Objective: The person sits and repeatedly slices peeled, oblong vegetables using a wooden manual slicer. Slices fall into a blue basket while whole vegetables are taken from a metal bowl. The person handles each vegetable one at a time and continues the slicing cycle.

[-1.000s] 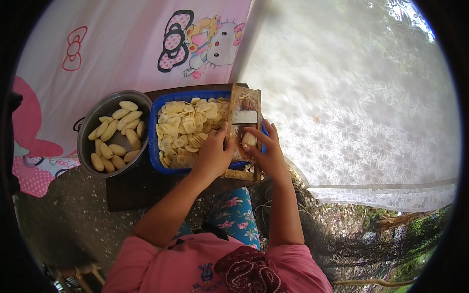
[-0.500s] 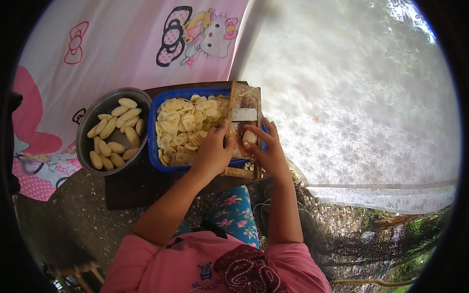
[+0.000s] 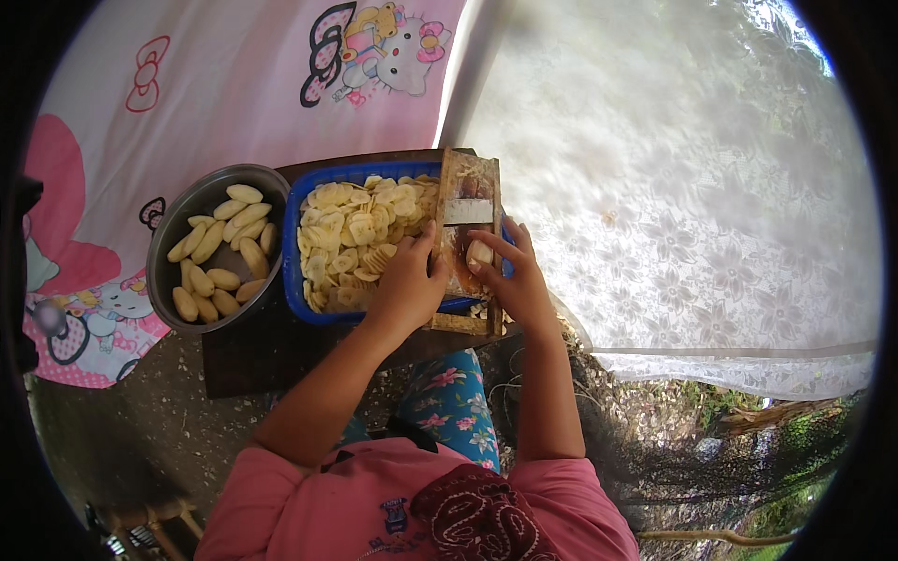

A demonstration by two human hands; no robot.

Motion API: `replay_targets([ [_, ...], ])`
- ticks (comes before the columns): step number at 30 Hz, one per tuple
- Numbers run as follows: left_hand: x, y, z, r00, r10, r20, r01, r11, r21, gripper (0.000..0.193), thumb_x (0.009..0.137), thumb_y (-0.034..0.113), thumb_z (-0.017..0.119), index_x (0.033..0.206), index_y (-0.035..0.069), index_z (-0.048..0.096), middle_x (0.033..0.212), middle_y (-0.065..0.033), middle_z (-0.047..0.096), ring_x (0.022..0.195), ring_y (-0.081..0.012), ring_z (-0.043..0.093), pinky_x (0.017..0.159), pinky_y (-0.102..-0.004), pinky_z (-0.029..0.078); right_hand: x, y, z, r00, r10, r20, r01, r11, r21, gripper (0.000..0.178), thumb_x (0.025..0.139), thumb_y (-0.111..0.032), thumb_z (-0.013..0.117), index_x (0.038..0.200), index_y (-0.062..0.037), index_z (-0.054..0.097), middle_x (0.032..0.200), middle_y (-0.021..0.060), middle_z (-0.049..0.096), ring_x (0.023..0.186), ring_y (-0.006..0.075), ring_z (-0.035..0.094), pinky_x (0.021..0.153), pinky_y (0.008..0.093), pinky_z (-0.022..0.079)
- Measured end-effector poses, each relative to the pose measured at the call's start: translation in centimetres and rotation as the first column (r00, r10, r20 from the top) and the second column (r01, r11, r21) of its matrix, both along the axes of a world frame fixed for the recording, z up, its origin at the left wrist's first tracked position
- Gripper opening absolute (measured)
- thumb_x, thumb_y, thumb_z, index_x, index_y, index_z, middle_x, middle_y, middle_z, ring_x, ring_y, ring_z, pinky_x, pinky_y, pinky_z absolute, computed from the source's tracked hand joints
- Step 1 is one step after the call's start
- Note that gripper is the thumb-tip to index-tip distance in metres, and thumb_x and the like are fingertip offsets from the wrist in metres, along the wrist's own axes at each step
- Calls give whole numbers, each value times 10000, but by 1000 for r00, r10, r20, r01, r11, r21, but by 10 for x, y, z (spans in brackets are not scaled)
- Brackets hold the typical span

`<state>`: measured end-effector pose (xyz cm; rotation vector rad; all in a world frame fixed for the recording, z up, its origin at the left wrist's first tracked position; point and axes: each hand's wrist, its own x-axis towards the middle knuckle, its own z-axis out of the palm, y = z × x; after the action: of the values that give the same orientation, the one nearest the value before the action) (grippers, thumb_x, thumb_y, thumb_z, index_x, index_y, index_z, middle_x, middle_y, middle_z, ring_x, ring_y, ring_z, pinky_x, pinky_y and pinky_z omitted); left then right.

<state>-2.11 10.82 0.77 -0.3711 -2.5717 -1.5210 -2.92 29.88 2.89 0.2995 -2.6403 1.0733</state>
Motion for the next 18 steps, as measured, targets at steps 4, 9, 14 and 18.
replay_targets([
  [4, -1, 3, -3, 999, 8, -34, -7, 1000, 25, 555, 934, 251, 513, 1422, 1, 426, 1129, -242, 540, 975, -397, 623, 834, -462, 516, -48, 11, 6, 999, 41, -33, -43, 997, -71, 437, 850, -233, 742, 1273, -176, 653, 1531, 240, 333, 1446, 325, 295, 1131, 412, 317],
  [9, 1, 0, 2, 1000, 5, -14, -4, 999, 32, 564, 926, 240, 523, 1428, 5, 420, 1123, -239, 540, 966, -400, 619, 842, -462, 511, -74, -1, 20, 986, -20, 163, 74, 939, -336, 440, 844, -224, 748, 1271, -173, 654, 1521, 231, 357, 1450, 319, 288, 1141, 416, 301],
  [14, -1, 1, -1, 1000, 21, -21, -20, 1000, 16, 565, 923, 236, 525, 1433, 18, 421, 1121, -236, 541, 961, -400, 620, 833, -468, 513, 6, -1, 3, 999, 46, -30, -46, 999, -8, 453, 824, -243, 756, 1259, -169, 657, 1474, 297, 360, 1414, 399, 319, 1111, 465, 350],
  [18, 4, 3, -8, 1000, 12, -8, -12, 1000, 28, 567, 924, 248, 523, 1435, 23, 423, 1115, -234, 543, 958, -404, 620, 830, -471, 515, -19, 5, -3, 995, -63, -76, 70, 993, 94, 443, 832, -261, 750, 1259, -185, 660, 1470, 293, 372, 1412, 394, 328, 1098, 460, 360],
])
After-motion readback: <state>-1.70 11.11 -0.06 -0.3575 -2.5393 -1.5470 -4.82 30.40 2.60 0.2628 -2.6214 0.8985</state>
